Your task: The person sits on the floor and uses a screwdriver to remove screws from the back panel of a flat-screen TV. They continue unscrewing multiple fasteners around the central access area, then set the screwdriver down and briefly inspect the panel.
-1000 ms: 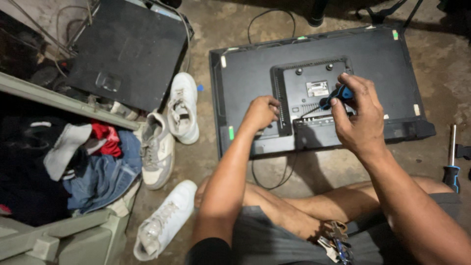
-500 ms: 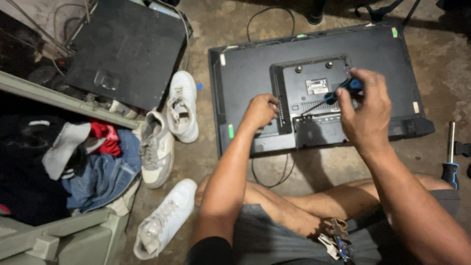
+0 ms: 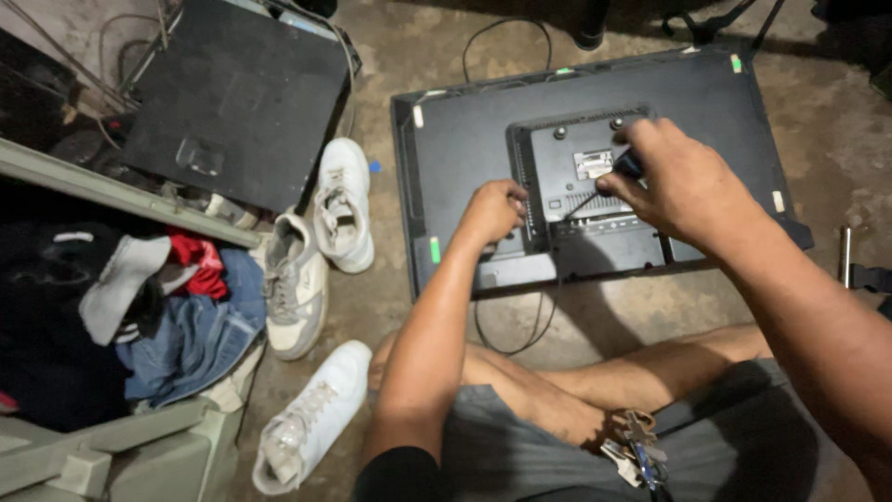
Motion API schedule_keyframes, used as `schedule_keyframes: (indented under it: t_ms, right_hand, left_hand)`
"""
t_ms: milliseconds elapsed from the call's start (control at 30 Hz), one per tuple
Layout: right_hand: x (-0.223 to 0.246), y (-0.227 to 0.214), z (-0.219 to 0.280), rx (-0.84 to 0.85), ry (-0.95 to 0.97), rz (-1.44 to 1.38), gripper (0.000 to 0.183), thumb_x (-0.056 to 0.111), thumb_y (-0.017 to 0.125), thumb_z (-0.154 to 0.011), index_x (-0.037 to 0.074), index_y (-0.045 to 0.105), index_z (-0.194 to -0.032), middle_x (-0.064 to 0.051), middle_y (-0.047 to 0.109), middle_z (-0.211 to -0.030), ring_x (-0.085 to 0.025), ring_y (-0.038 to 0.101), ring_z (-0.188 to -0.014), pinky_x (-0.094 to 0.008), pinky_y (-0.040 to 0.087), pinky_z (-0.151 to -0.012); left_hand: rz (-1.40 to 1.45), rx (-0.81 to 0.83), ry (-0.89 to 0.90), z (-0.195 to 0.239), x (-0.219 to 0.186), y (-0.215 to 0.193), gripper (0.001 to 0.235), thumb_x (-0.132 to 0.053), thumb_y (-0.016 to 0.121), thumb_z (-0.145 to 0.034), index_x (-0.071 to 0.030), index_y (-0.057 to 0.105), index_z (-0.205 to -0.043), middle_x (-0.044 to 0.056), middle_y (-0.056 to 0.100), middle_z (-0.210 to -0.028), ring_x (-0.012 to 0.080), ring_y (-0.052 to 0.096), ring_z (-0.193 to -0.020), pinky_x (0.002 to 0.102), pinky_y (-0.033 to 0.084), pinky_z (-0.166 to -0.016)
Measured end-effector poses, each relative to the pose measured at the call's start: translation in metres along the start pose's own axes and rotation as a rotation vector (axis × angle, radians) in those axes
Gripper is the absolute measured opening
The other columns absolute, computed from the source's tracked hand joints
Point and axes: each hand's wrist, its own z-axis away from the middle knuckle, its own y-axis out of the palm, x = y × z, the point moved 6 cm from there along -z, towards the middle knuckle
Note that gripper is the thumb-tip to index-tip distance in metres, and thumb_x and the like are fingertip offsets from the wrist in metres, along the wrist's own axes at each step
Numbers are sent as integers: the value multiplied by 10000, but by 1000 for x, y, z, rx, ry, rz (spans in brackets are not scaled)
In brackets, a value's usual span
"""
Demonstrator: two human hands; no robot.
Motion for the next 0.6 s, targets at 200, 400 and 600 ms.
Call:
schedule_keyframes:
  t_ms: [200, 400, 600]
  right_hand:
    - [-3, 1, -1, -76, -8, -66, 413, 299, 788, -920, 0, 593, -1127, -233, 655, -1072, -420, 672, -954, -486, 553, -802]
    - [-12, 6, -2, -82, 310, 144, 559, 445, 780, -972, -50, 536, -1059, -289, 676, -829, -491, 676, -766, -551, 550, -665]
    - [8, -2, -7, -95, 221, 183, 542, 461, 760, -964, -34, 551, -1033, -282, 692, -826, -474, 689, -728, -534, 566, -631]
  left_hand:
    - [-172, 116, 184, -4, 3, 22, 299, -101, 725, -830, -26, 748, -1119, 157, 792, -942, 235, 765, -819, 360, 608, -759]
    - [-354, -23, 291, 1, -34, 53, 342, -332, 759, -849, -70, 769, -1068, 199, 758, -979, 355, 733, -921, 414, 574, -836]
    - [-300, -21, 199, 6, -43, 58, 298, -397, 707, -895, -168, 790, -1067, 152, 773, -945, 329, 759, -891, 415, 577, -814]
